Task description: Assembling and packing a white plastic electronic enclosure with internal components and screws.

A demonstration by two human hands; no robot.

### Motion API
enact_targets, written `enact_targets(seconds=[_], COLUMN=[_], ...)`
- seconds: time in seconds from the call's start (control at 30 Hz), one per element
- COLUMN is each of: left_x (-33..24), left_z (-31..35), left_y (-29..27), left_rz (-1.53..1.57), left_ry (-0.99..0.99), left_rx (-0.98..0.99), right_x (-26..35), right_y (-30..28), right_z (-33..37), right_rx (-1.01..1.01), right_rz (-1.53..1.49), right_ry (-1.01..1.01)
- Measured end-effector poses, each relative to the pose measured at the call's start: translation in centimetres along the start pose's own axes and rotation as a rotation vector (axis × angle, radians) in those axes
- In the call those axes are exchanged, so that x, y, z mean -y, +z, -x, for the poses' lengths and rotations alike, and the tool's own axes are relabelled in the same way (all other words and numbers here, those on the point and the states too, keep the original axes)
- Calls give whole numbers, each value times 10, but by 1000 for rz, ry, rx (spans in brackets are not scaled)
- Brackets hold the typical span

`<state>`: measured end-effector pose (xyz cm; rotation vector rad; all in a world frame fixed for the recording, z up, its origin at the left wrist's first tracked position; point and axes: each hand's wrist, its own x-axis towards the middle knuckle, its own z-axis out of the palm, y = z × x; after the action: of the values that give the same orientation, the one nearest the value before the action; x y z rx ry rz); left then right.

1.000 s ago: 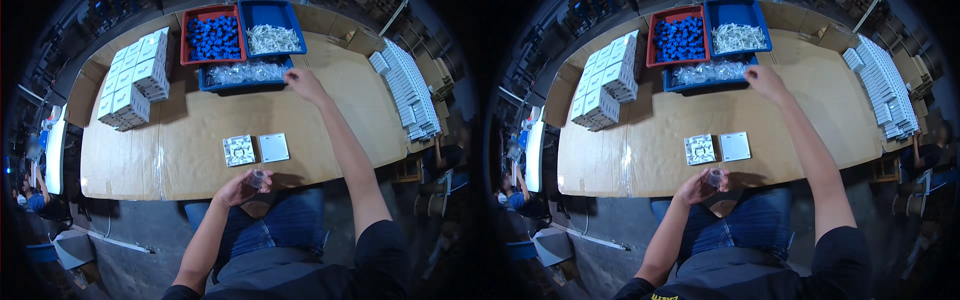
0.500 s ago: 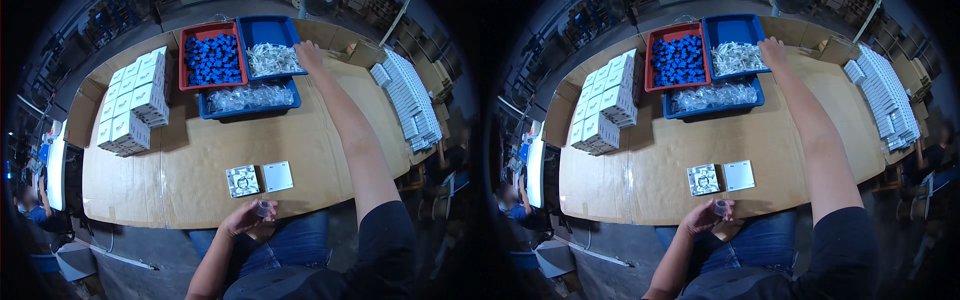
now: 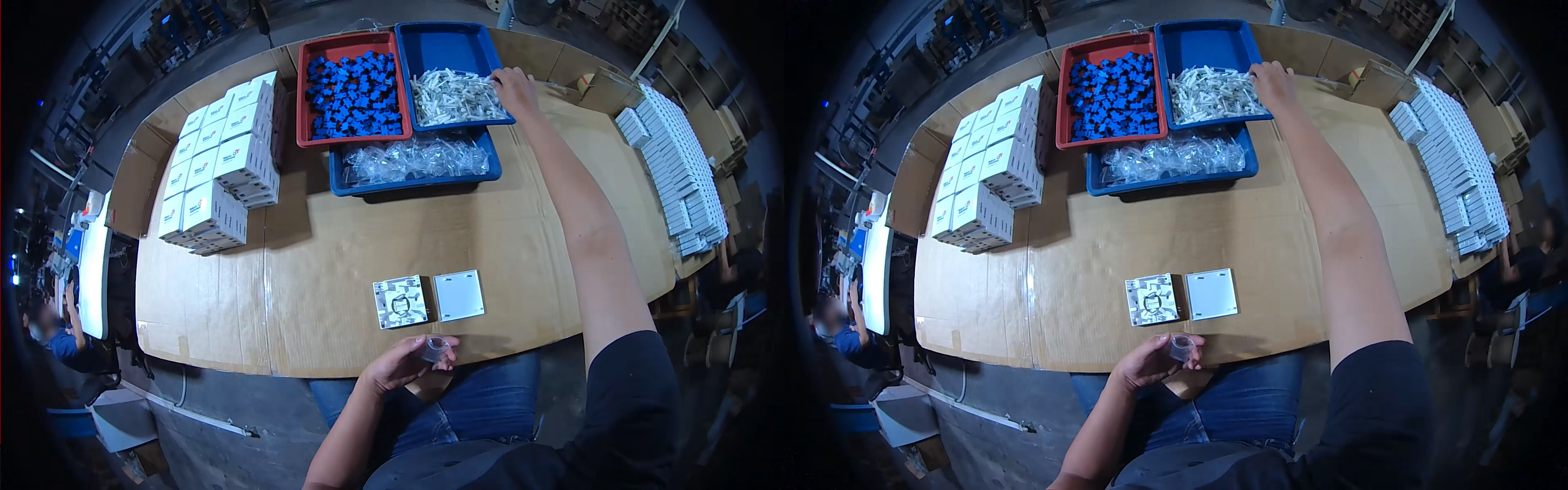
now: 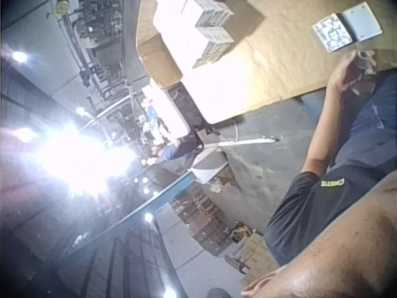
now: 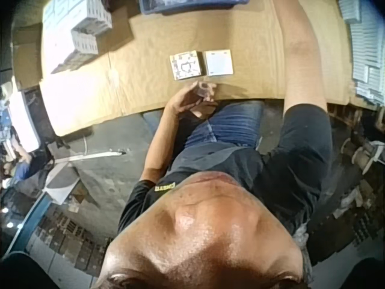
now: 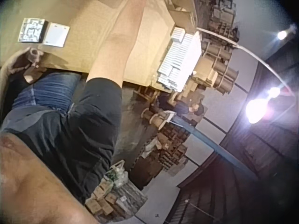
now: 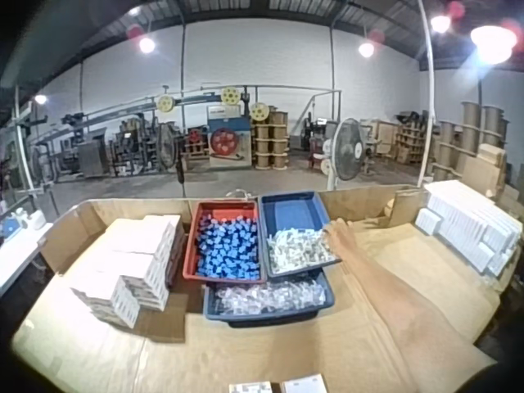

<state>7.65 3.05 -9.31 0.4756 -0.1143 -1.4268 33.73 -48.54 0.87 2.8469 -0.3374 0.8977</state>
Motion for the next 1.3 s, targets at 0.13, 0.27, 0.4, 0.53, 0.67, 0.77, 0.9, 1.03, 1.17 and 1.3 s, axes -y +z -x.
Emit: enact_targets(seconds=[0.13,0.27,0.4,0.53,0.67,0.77,0.9,1.03,1.17,1.3], left_x=[-3,-6,0,11,14,12,2,2,5,8], left_z=[-6,-8,1,3,6,0,-9,-8,-3,-1], left_y=[0,1,3,-6,-6,-9,-6,0,5,3], left_rz=[-40,-68,-35,-19,-38,48,18,76,6,-66], left_ry=[22,26,28,21,84,117,99,106,128,129], left_rx=[16,2,6,-4,-1,15,26,28,-53,-78], right_x=[0,21,68,82,107,145,176,202,208,212], right_y=[-19,-69,-161,-197,-221,-235,-219,-211,-223,-232], right_z=[-1,7,49,102,157,207,274,315,321,314], right_rx=[-232,-198,-213,-110,55,232,554,600,749,826], right_rz=[-92,-746,-1484,-1668,-1608,-1598,-1576,-1502,-1273,-1418], right_ry=[144,360,372,336,378,437,460,360,237,177])
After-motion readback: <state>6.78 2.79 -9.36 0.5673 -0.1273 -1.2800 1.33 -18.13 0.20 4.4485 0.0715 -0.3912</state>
